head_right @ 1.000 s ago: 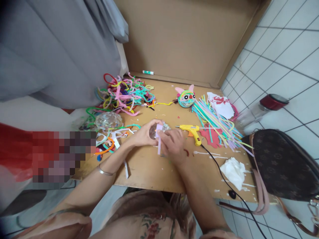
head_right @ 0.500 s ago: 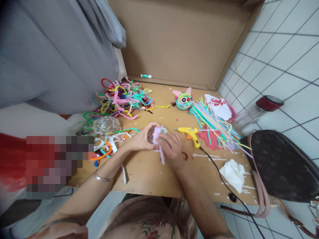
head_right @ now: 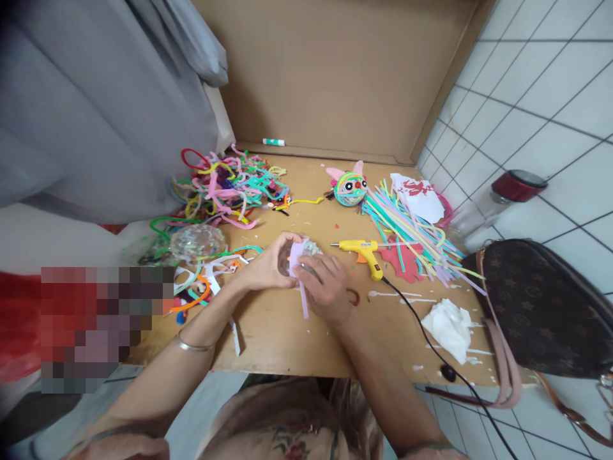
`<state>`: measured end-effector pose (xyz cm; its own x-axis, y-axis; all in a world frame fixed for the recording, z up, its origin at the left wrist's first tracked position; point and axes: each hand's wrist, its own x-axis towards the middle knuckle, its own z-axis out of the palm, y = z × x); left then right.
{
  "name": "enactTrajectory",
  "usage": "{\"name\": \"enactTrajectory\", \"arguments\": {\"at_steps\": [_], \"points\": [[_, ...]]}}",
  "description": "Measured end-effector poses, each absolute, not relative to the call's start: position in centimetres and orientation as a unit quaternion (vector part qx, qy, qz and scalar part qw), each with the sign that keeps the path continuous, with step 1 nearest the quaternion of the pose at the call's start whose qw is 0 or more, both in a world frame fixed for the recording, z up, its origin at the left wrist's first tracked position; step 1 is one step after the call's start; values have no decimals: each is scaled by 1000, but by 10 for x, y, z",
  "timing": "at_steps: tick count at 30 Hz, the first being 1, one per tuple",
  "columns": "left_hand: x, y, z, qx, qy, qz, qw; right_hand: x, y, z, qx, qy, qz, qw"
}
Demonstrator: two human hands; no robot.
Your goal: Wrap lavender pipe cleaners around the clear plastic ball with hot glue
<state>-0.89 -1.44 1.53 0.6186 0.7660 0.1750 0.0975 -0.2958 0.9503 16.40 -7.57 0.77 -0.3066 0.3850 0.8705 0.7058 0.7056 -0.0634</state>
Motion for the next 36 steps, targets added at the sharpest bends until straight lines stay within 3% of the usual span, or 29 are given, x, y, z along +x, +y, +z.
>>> {"name": "enactTrajectory", "arguments": {"at_steps": [15,26,36], "points": [[-12,-14,20,781,301,321,443,164,-77,13,-348,-794,-138,480],[-9,-14,19,767,313,339,446,162,-65,13,-387,-692,59,606],[-9,-12,20,755,317,351,455,158,-59,14,-422,-647,116,625]]}}
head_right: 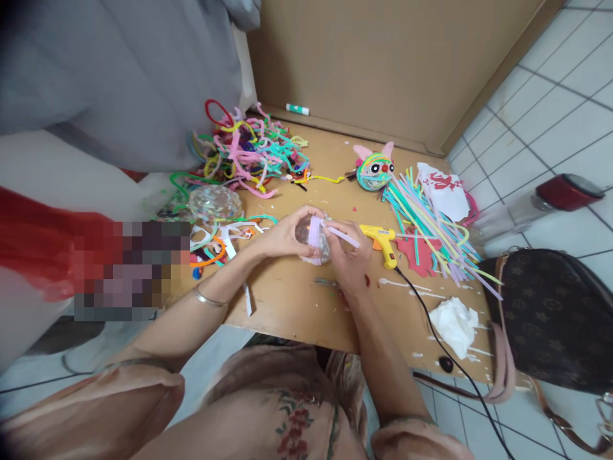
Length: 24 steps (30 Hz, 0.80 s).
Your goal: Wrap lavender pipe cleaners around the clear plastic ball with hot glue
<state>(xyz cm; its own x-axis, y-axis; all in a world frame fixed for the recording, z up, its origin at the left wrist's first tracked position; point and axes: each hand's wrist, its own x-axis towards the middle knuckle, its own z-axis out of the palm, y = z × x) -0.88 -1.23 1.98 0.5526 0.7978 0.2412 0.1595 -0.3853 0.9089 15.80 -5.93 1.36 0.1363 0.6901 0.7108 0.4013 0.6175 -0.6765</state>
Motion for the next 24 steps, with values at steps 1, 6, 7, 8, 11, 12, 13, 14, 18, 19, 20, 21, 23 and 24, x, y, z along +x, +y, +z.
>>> {"name": "enactTrajectory", "arguments": {"at_steps": [1,6,7,8,11,12,13,14,18,19,20,21,23,24], "points": [[-9,-12,20,753,315,352,458,158,-58,13,-423,-645,117,625],[-8,-11,18,743,303,364,473,157,-58,13,-424,-654,114,616],[-8,-10,18,741,301,365,476,157,-59,12,-426,-658,109,611],[-8,-10,17,738,299,367,481,157,-59,12,-427,-661,102,608],[-8,-8,16,719,296,373,507,158,-60,10,-419,-668,73,611],[-7,-7,15,709,291,375,521,159,-60,10,-415,-670,61,613],[-7,-7,15,698,286,378,537,159,-61,10,-413,-671,49,613],[-7,-6,15,686,281,381,552,160,-62,10,-414,-671,34,614],[-8,-6,20,641,269,395,600,163,-68,12,-433,-663,-6,610],[-8,-7,21,632,265,398,610,164,-70,12,-436,-667,-11,605],[-9,-7,22,626,262,400,616,164,-71,12,-436,-673,-14,598],[-9,-8,24,622,261,401,619,165,-73,11,-436,-681,-16,588],[-10,-8,25,624,267,401,615,166,-75,10,-440,-695,-22,568],[-10,-8,25,628,274,399,609,166,-75,9,-444,-699,-26,560]]}}
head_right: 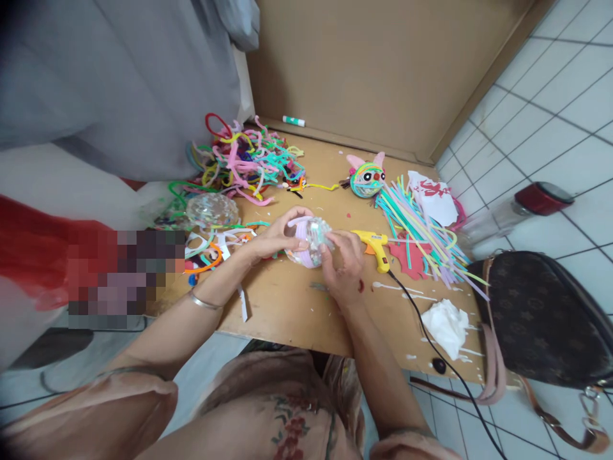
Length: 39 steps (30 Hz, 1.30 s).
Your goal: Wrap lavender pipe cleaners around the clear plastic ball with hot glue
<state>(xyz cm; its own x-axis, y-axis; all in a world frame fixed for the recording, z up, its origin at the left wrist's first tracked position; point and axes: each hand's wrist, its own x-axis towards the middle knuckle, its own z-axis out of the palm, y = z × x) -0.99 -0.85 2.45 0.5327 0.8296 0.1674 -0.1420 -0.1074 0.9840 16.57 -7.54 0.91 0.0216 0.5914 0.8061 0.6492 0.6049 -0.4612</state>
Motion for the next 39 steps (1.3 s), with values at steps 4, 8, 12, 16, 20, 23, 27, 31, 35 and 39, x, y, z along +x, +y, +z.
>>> {"name": "enactTrajectory", "arguments": {"at_steps": [4,8,12,16,20,23,27,31,35,39], "points": [[-10,-8,21,663,293,390,569,165,-76,7,-442,-710,-52,545],[-10,-10,20,711,309,373,509,164,-76,4,-418,-728,-100,534],[-10,-12,22,750,316,362,454,165,-74,1,-382,-751,-130,523],[-10,-14,24,776,317,344,424,166,-72,0,-394,-754,-122,511],[-10,-17,27,785,315,338,413,166,-72,2,-404,-745,-101,522],[-10,-18,28,787,324,330,409,166,-71,2,-387,-739,-81,546],[-10,-17,28,786,330,321,414,165,-70,-1,-395,-724,-53,564],[-11,-16,26,775,314,327,440,162,-69,-2,-402,-699,-12,591],[-10,-16,26,768,301,329,459,160,-70,1,-395,-698,1,597],[-10,-16,27,769,300,325,463,160,-70,3,-395,-705,-6,589]]}}
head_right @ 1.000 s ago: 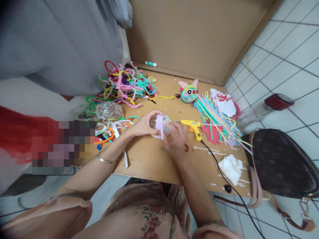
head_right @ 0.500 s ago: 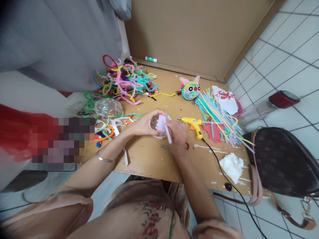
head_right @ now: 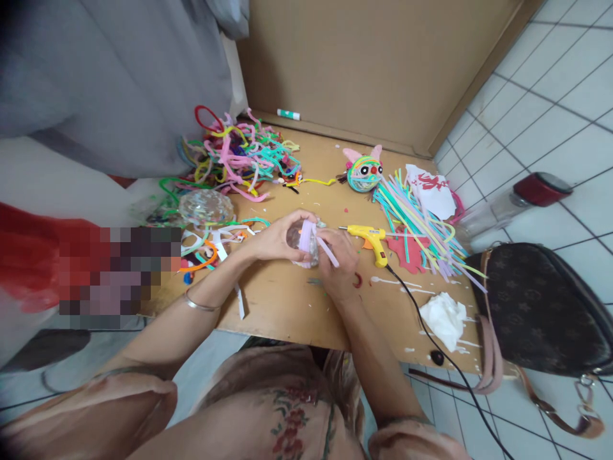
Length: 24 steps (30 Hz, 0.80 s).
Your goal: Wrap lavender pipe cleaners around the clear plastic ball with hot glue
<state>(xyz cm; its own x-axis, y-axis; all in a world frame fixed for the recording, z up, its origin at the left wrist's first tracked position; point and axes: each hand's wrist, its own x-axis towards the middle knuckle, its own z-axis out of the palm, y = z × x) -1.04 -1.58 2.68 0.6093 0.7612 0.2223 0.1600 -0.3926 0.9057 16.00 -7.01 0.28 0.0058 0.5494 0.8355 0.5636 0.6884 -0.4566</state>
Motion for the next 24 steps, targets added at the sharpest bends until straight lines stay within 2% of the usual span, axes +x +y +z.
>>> {"name": "enactTrajectory", "arguments": {"at_steps": [16,24], "points": [[-9,-14,23,753,285,342,484,154,-69,6,-404,-697,-9,592],[-12,-7,25,663,292,368,583,162,-71,7,-428,-649,-22,629]]}}
